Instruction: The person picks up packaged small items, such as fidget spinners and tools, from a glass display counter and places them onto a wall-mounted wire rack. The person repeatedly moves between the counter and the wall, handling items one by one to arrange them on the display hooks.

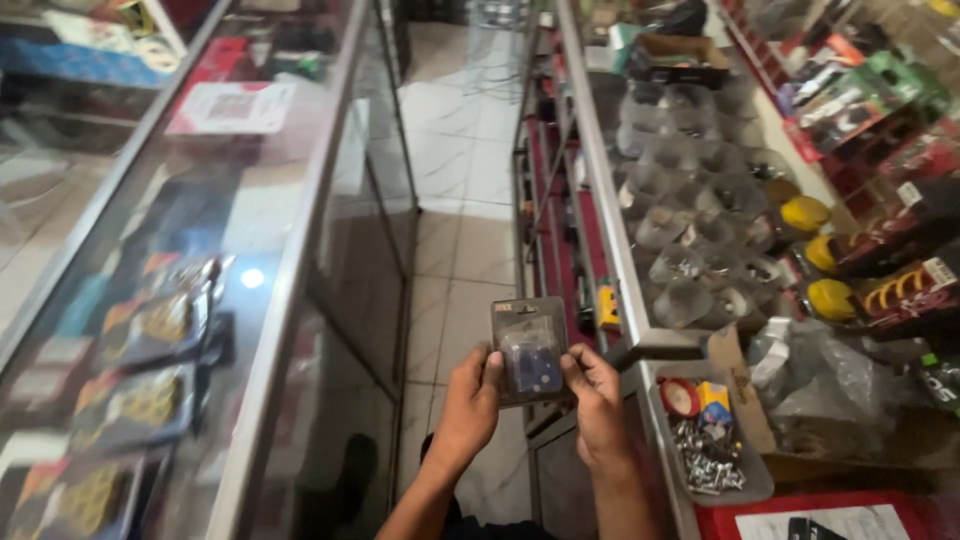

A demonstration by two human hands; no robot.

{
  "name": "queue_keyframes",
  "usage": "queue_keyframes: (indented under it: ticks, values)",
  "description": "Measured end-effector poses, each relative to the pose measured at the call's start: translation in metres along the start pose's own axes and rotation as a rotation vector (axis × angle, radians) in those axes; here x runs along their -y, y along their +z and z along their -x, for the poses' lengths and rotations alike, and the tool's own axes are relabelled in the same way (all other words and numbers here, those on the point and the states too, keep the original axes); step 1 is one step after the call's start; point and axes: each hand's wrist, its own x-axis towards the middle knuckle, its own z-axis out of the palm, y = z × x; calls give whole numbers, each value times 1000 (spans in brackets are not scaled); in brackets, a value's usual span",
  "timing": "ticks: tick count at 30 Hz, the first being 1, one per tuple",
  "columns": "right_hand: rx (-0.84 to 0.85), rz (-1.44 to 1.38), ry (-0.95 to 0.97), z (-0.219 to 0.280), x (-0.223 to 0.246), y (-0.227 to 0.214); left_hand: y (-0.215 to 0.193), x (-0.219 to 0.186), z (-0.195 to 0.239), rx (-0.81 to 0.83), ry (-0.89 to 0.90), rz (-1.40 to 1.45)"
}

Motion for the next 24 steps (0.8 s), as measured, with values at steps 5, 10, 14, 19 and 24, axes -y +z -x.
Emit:
queue_keyframes:
  ticks: [5,10,14,19,24]
  values:
    - [-125,-133,-55,-60,-12,2,4,14,-85,79,64,-97]
    - [-118,-41,-68,-136,-4,26,-15,21,-182,135,179,-118]
    - [-147,7,-20,-177,13,52,-27,1,-255,229,144,97]
    - [-225,20,-56,-216,22,65,-26,-20,-311,339,75,77]
    - [-328,-21,-109,-260,18,60,-11,6,-363,410,-27,178]
